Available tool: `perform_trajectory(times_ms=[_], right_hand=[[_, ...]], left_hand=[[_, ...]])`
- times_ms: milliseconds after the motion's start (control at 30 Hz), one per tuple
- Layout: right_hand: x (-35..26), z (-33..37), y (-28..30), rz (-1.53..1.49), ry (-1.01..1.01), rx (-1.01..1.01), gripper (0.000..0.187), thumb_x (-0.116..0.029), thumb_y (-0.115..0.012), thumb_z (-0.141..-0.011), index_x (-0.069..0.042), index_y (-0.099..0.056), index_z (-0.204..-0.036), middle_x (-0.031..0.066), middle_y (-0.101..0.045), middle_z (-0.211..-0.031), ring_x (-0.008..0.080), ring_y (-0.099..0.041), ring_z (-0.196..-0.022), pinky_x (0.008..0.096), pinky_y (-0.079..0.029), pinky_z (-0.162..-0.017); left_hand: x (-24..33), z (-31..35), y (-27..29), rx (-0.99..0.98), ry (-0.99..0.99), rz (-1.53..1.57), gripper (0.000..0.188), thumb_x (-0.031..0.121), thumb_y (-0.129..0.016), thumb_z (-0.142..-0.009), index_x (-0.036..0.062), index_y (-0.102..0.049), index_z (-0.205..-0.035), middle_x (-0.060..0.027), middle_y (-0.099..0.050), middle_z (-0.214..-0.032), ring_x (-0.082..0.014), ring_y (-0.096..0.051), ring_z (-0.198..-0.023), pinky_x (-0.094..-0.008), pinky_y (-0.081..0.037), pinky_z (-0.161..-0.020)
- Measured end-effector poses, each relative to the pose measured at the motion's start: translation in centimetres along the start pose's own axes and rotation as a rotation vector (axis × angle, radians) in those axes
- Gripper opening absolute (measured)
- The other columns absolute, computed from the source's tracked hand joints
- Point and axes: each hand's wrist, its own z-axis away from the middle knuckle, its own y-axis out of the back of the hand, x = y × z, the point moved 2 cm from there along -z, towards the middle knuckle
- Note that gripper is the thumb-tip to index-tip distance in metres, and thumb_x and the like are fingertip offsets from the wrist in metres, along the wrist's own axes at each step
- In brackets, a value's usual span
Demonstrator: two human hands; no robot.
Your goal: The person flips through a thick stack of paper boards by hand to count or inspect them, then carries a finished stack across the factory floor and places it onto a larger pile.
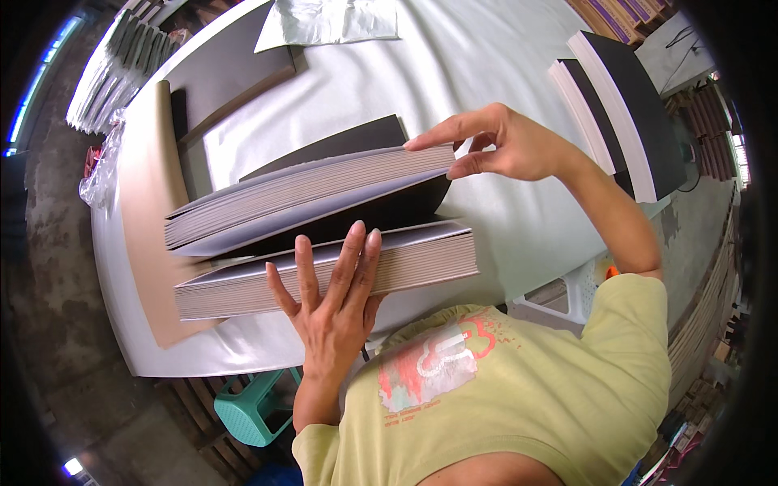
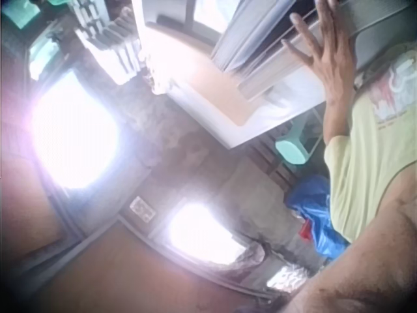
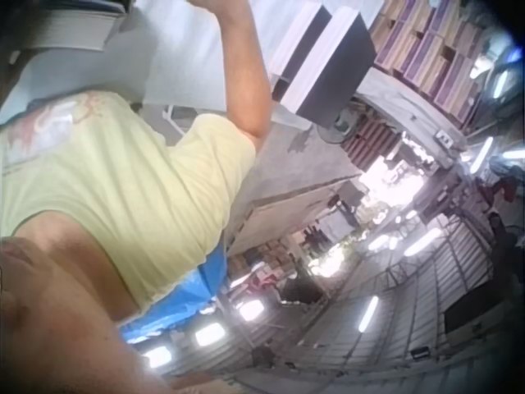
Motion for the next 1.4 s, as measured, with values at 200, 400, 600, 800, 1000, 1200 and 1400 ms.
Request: perform_trajectory(times_ms=[200,400,600,800,1000,1200,1400], right_hand=[[0.8,0.7,-0.6,0.320,0.113,0.016,0.042,0.009,-0.054,-0.075,-0.010,-0.068,-0.109,0.0115,-0.055,-0.123,0.0211,-0.059,-0.097,0.0290,-0.049,-0.076],[-0.9,1.0,-0.5,0.431,0.072,-0.053,0.056,-0.023,-0.083,-0.062,-0.008,-0.065,-0.113,0.0148,-0.041,-0.137,0.0268,-0.050,-0.113,0.0321,-0.049,-0.079],[-0.3,0.5,-0.6,0.421,0.042,-0.045,0.076,-0.029,-0.092,-0.046,-0.010,-0.065,-0.114,0.0131,-0.041,-0.136,0.0257,-0.049,-0.114,0.0332,-0.046,-0.080],[-0.4,0.3,-0.4,0.355,-0.028,-0.041,0.070,-0.024,-0.090,-0.049,-0.010,-0.066,-0.114,0.0144,-0.042,-0.136,0.0255,-0.048,-0.116,0.0338,-0.045,-0.085],[-0.4,-0.2,-0.5,0.063,-0.055,0.015,0.038,-0.009,-0.074,-0.073,-0.012,-0.068,-0.111,0.0065,-0.056,-0.123,0.0163,-0.056,-0.103,0.0261,-0.049,-0.074],[1.3,0.5,-0.8,0.534,0.341,0.012,0.036,-0.008,-0.065,-0.082,-0.015,-0.064,-0.117,0.0110,-0.053,-0.123,0.0240,-0.056,-0.104,0.0315,-0.051,-0.083],[-1.0,0.8,-0.5,0.410,0.099,-0.095,0.055,-0.030,-0.083,-0.065,-0.017,-0.065,-0.116,0.0168,-0.041,-0.135,0.0293,-0.044,-0.123,0.0383,-0.042,-0.097]], left_hand=[[-0.2,0.0,-0.2,0.001,-0.010,-0.010,0.061,0.038,-0.066,-0.072,0.0308,-0.052,-0.131,0.0143,-0.045,-0.139,-0.0259,-0.029,-0.137,-0.0531,-0.003,-0.114],[-0.1,-0.1,0.1,-0.011,-0.019,-0.014,0.060,0.036,-0.065,-0.073,0.0285,-0.053,-0.131,0.0126,-0.046,-0.139,-0.0264,-0.030,-0.137,-0.0536,-0.002,-0.113],[-0.2,0.0,0.0,-0.005,-0.025,-0.002,0.062,0.033,-0.067,-0.072,0.0278,-0.052,-0.132,0.0122,-0.045,-0.139,-0.0265,-0.029,-0.137,-0.0543,-0.002,-0.113],[-0.2,0.0,0.0,-0.010,-0.022,0.000,0.066,0.036,-0.069,-0.070,0.0295,-0.051,-0.132,0.0121,-0.044,-0.140,-0.0267,-0.027,-0.138,-0.0546,-0.002,-0.113],[-0.4,-0.3,-0.3,0.025,-0.009,0.001,0.064,0.040,-0.069,-0.069,0.0372,-0.051,-0.131,0.0080,-0.044,-0.141,-0.0271,-0.025,-0.139,-0.0544,-0.002,-0.113],[-0.3,-0.5,-0.3,-0.013,0.000,0.017,0.062,0.042,-0.068,-0.070,0.0388,-0.051,-0.130,0.0068,-0.043,-0.142,-0.0268,-0.024,-0.139,-0.0545,-0.002,-0.113],[-0.4,-0.4,-0.3,-0.019,0.009,0.009,0.064,0.043,-0.068,-0.069,0.0387,-0.050,-0.131,0.0067,-0.043,-0.142,-0.0265,-0.023,-0.140,-0.0546,-0.001,-0.113]])
